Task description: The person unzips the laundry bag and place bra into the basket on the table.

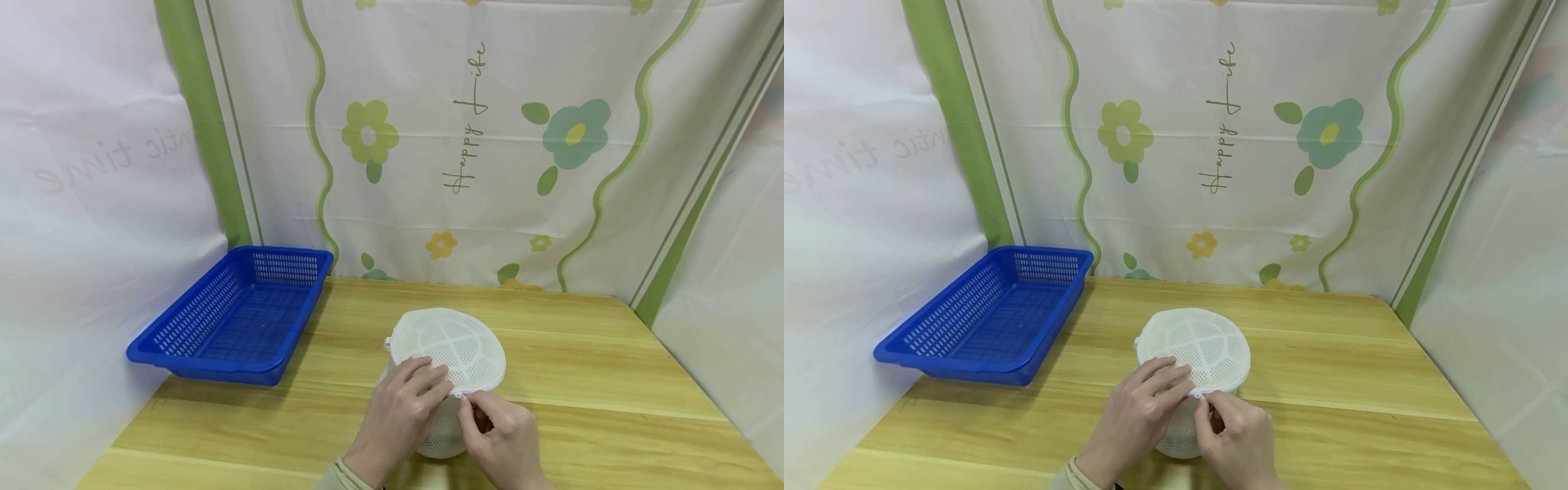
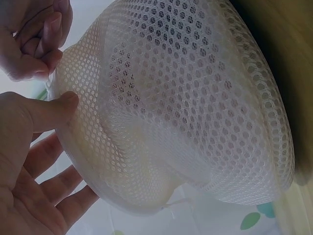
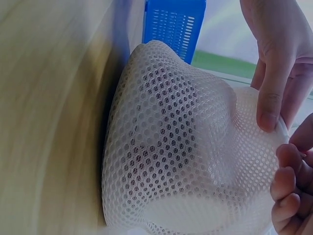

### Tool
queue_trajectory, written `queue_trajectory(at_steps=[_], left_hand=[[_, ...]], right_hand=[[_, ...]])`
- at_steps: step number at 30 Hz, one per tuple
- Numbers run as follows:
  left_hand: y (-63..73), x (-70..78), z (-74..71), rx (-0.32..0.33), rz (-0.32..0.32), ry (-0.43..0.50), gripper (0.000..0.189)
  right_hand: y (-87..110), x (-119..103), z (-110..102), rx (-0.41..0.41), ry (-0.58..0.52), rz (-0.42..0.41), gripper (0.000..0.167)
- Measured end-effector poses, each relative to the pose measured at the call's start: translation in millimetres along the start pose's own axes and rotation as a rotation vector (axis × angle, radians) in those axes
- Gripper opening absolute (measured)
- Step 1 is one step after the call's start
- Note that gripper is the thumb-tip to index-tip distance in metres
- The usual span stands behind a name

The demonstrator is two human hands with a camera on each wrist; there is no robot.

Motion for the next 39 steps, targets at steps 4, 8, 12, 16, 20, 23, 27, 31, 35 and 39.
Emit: queue_trajectory(at_steps=[4,8,12,16,20,23,27,31,35,39], left_hand=[[0.0,-0.3,-0.3,0.001,-0.002,-0.001,0.016],[0.8,-0.7,0.5,-0.019,-0.011,-0.005,0.016],[1.4,-1.0,1.1,-0.032,-0.017,-0.004,0.016],[1.2,-1.3,1.7,-0.035,-0.019,-0.005,0.015],[0.5,-0.8,1.2,-0.016,-0.002,-0.02,0.014],[0.8,-1.3,0.1,0.008,0.009,-0.028,0.015],[1.0,-1.9,-1.2,0.029,0.026,-0.055,0.016],[0.5,-1.7,-1.6,0.03,0.035,-0.08,0.015],[0.3,-1.6,-1.9,0.024,0.026,-0.061,0.016],[-1.5,0.7,-2.2,0.035,0.04,-0.057,0.018]], right_hand=[[0.0,-0.2,-0.5,0.013,0.01,0.002,0.014],[0.2,-0.6,-0.7,0.024,0.009,-0.001,0.014],[0.4,0.7,-0.4,0.017,0.004,0.011,0.014],[0.5,1.3,-0.3,0.012,0.001,0.02,0.015],[-0.2,2.4,-0.7,0.008,0.002,0.031,0.017],[-1.6,4.3,-1.8,0.01,0.013,0.041,0.018],[-3.0,5.7,-2.8,0.008,0.015,0.046,0.018],[-2.7,5.7,-1.9,0.001,0.003,0.043,0.019],[-1.5,5.0,1.1,-0.02,-0.006,0.032,0.019],[0.8,3.8,3.5,-0.031,-0.001,0.013,0.018]])
Point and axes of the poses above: each hand's wrist, its own y-axis away from the middle knuckle, its own z-axis out of the palm, x = y × z, the point moved 8 cm from there along -y, towards the middle knuckle, and after that the axes turned 13 degrees about z, right-handed, at the moved point
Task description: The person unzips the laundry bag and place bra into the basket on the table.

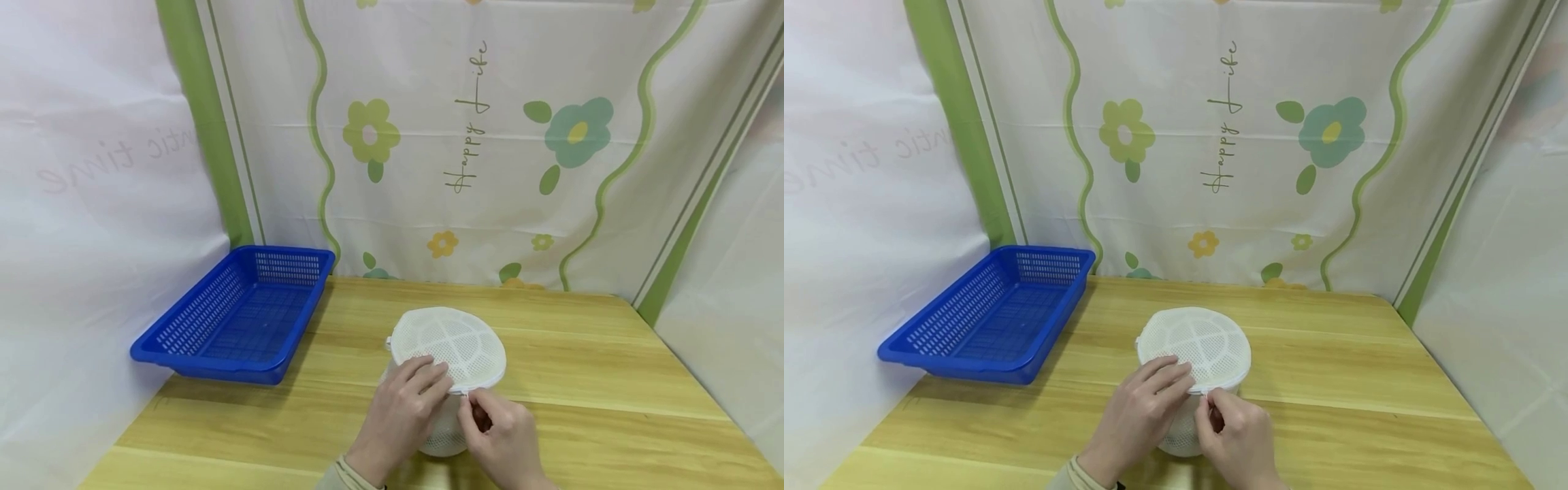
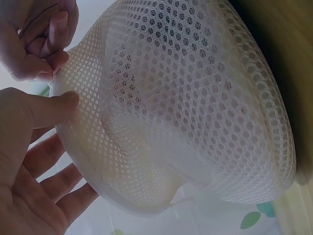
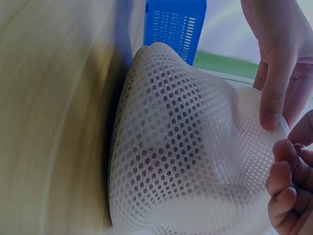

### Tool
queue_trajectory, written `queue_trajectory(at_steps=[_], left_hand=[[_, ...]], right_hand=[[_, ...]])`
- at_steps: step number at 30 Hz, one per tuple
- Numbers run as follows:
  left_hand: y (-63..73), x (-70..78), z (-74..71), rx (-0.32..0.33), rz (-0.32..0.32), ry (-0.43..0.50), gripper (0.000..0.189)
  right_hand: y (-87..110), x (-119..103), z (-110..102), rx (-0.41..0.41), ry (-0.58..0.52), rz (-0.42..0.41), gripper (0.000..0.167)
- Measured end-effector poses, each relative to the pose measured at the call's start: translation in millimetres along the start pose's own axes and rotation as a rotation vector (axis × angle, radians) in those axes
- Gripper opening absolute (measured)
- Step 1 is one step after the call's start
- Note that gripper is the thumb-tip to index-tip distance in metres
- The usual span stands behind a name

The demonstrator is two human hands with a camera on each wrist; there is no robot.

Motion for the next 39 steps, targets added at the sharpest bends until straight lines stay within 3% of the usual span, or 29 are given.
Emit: queue_trajectory(at_steps=[10,39], left_hand=[[-2.3,2.9,-1.6,0.043,0.019,0.0,0.02],[-2.8,2.8,-2.7,0.024,0.005,0.015,0.017]], right_hand=[[0.5,-0.5,1.3,-0.008,-0.033,-0.007,0.016],[-0.3,-6.3,0.2,0.015,-0.064,-0.055,0.014]])
Point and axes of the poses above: each hand's wrist, its own y-axis away from the middle knuckle, its own z-axis out of the palm, x = y × z, the point moved 8 cm from there along -y, towards the middle knuckle, and after that the axes turned 13 degrees about z, right-handed, at the moved point
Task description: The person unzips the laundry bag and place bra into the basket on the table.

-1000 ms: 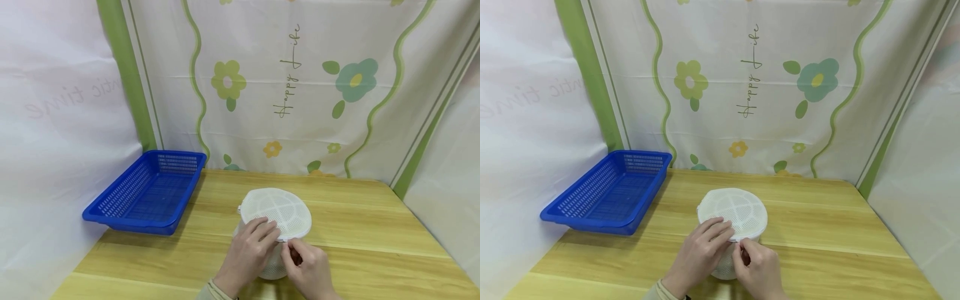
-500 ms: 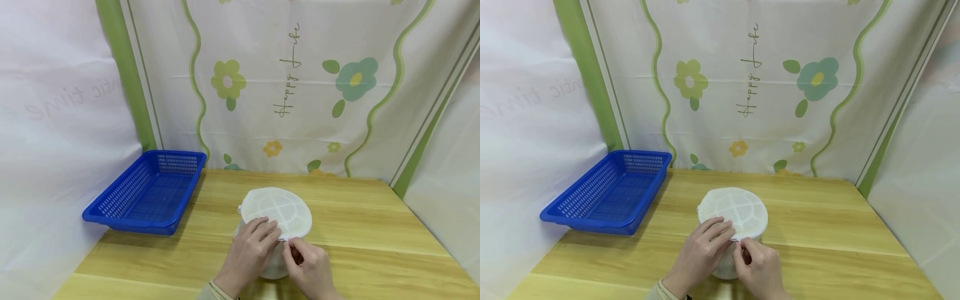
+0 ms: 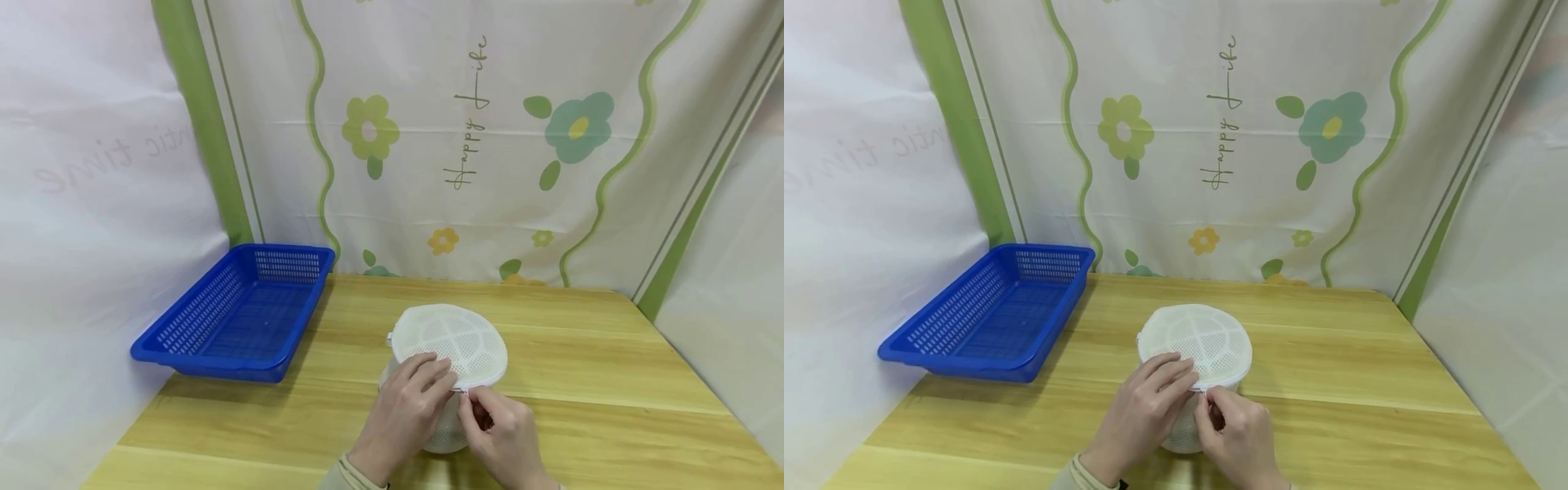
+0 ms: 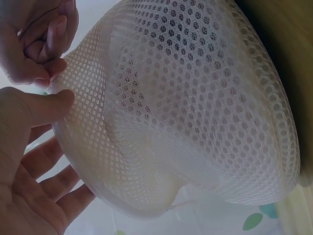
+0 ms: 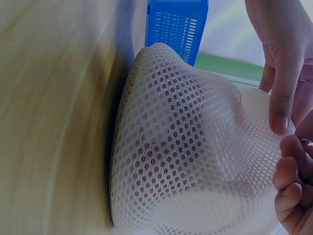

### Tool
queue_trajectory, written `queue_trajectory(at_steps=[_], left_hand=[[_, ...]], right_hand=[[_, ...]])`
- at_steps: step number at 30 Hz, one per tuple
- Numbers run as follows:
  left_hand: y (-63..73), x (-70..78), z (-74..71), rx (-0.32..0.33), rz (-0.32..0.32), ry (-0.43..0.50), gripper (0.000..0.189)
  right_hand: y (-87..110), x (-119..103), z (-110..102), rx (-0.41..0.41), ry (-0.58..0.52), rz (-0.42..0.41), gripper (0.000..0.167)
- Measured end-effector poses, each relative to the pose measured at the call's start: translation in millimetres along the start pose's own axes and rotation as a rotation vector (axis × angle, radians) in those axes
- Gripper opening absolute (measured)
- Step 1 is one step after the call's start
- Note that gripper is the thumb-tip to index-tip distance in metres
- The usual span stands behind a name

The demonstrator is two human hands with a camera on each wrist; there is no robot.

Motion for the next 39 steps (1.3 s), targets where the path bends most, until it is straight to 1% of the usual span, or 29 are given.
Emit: queue_trajectory(at_steps=[6,13,22,29,37,39], left_hand=[[0.6,-0.8,-0.1,-0.008,-0.005,0.002,0.016],[1.1,-0.2,0.1,-0.018,0.004,-0.011,0.014],[0.2,-0.2,-1.2,-0.013,0.003,-0.019,0.011],[-1.1,-2.8,-2.2,0.005,-0.006,-0.023,0.009],[-0.2,-3.6,-2.2,-0.008,-0.02,-0.037,0.01],[0.8,-3.3,-2.0,-0.014,-0.027,-0.026,0.009]], right_hand=[[-0.1,-0.2,0.2,0.006,0.006,0.0,0.014],[1.5,0.5,0.4,0.005,0.001,0.007,0.014],[0.3,0.3,-0.7,0.018,0.006,-0.003,0.013],[-1.8,1.8,-2.8,0.032,0.033,0.013,0.014],[-1.8,0.6,-6.2,0.06,0.052,0.024,0.014],[-0.7,0.1,-6.5,0.061,0.057,0.027,0.014]])
Point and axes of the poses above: each hand's wrist, its own y-axis away from the middle knuckle, its own z-axis out of the palm, x = y × z, the point moved 8 cm from there along -y, towards the middle knuckle, and after that the axes turned 13 degrees about z, right-handed, at the moved point
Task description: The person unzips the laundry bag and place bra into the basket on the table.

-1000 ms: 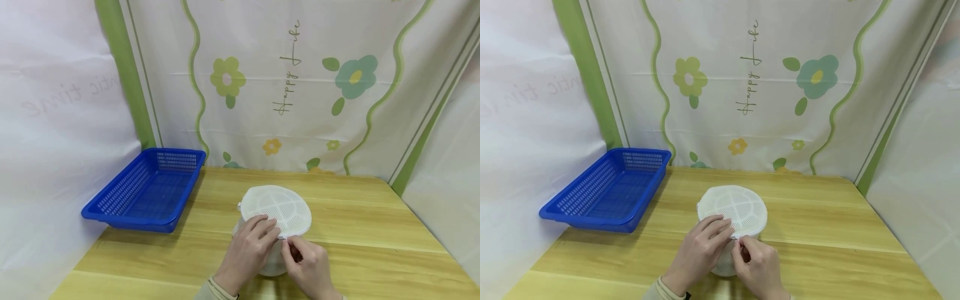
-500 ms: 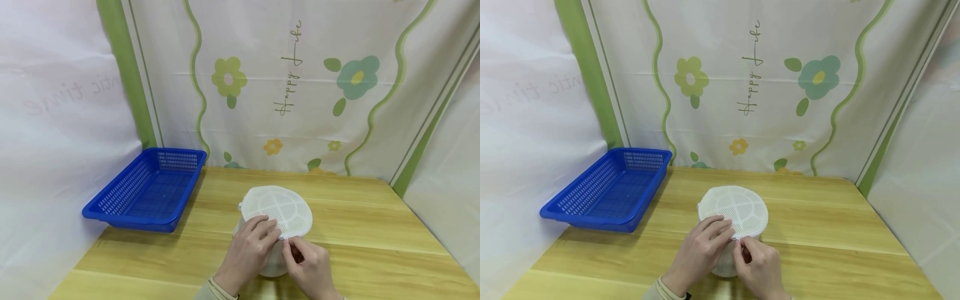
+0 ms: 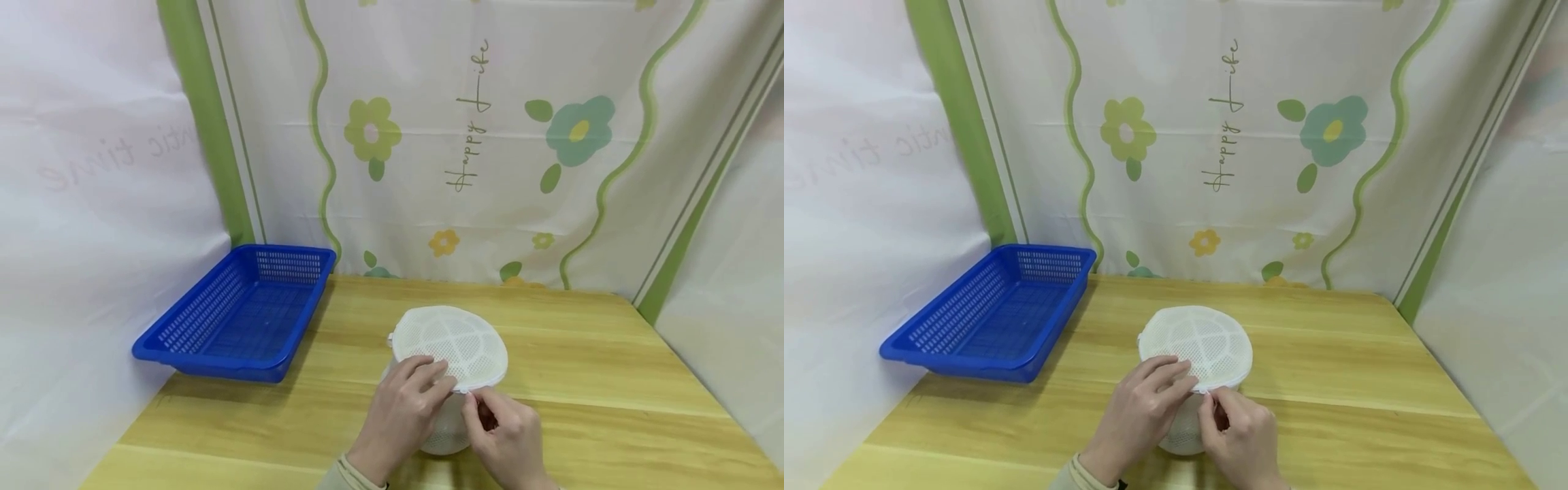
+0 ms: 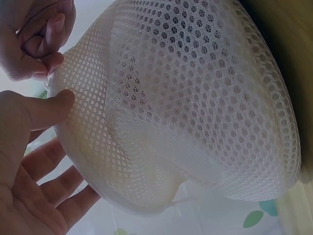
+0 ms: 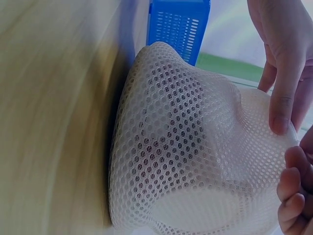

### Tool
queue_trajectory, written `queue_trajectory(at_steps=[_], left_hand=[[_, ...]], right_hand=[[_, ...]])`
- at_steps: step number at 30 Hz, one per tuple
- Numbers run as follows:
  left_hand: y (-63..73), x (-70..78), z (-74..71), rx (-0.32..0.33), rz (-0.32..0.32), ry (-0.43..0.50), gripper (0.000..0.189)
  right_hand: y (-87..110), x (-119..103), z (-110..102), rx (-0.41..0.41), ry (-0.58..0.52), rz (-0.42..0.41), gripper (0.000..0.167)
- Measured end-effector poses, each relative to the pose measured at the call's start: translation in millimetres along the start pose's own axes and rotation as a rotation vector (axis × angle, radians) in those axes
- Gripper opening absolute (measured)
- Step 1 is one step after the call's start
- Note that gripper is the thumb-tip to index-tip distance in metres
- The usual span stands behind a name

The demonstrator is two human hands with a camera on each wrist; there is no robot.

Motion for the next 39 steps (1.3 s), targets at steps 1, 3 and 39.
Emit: queue_trajectory(at_steps=[1,3,39], left_hand=[[0.7,0.2,0.0,-0.003,-0.004,0.005,0.009],[2.1,0.6,0.5,-0.012,-0.011,0.018,0.008],[1.0,-0.1,-1.2,0.018,0.011,-0.023,0.004]], right_hand=[[0.8,-0.1,0.0,0.002,0.002,0.002,0.014],[2.1,-0.1,0.0,0.007,0.01,0.002,0.014],[-7.0,-6.2,-5.6,0.071,0.045,-0.006,0.015]])
Point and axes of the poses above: each hand's wrist, its own y-axis away from the middle knuckle, its own z-axis out of the palm, x = y × z, the point moved 8 cm from there along -y, towards the middle knuckle, and after that the axes turned 13 degrees about z, right-handed, at the moved point
